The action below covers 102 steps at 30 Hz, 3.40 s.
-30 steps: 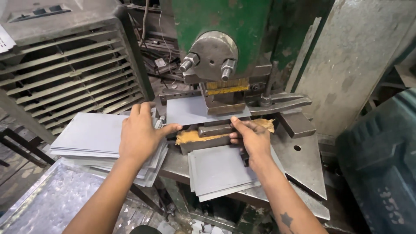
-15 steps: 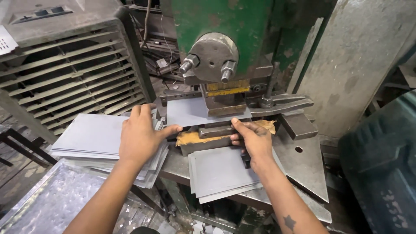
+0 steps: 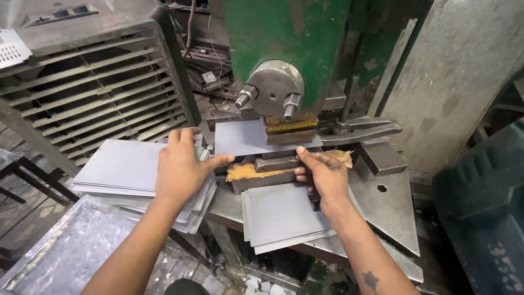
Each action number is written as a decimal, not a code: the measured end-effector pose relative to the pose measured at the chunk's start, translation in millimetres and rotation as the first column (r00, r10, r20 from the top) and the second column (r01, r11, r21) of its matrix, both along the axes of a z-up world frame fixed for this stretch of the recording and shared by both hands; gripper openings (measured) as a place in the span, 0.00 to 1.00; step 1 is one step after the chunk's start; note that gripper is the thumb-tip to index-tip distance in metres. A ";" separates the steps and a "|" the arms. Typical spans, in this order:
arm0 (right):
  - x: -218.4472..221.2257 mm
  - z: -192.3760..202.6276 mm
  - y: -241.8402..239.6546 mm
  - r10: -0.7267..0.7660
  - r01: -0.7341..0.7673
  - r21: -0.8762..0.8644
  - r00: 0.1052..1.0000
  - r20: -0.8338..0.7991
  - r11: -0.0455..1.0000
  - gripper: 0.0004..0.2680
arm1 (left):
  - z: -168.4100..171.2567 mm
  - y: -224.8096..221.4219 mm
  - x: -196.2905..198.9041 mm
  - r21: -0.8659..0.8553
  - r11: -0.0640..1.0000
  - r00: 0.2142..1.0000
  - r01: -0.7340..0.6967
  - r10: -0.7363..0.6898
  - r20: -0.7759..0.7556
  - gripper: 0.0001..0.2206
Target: Feed metal plates into a stamping machine to process them.
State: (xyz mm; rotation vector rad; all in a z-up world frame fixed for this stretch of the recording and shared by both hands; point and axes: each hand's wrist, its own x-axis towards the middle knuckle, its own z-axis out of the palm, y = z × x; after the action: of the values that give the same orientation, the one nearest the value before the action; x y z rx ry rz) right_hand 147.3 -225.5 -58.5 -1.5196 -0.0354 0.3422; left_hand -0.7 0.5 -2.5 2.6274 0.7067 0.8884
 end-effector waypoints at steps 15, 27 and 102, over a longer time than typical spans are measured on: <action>4.5 3.1 2.8 0.028 -0.012 0.128 0.992 -0.125 0.992 0.08 | -12.4 21.8 14.5 0.079 0.994 0.976 0.070 -0.052 -0.211 0.42; 8.7 1.8 -3.8 0.073 -0.055 0.129 0.987 -0.144 0.990 0.09 | -6.3 15.1 12.8 -0.020 0.997 0.972 0.078 -0.081 -0.222 0.36; 10.3 -5.1 7.7 0.011 0.013 0.245 0.995 -0.099 0.970 0.09 | -7.4 29.9 10.1 -0.006 1.000 0.937 -0.016 0.013 -0.349 0.49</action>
State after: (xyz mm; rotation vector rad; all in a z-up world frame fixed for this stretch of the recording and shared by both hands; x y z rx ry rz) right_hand 157.6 -217.8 -63.6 -1.2560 0.0023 0.3981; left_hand 9.4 30.4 -9.9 2.8055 0.8099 0.4189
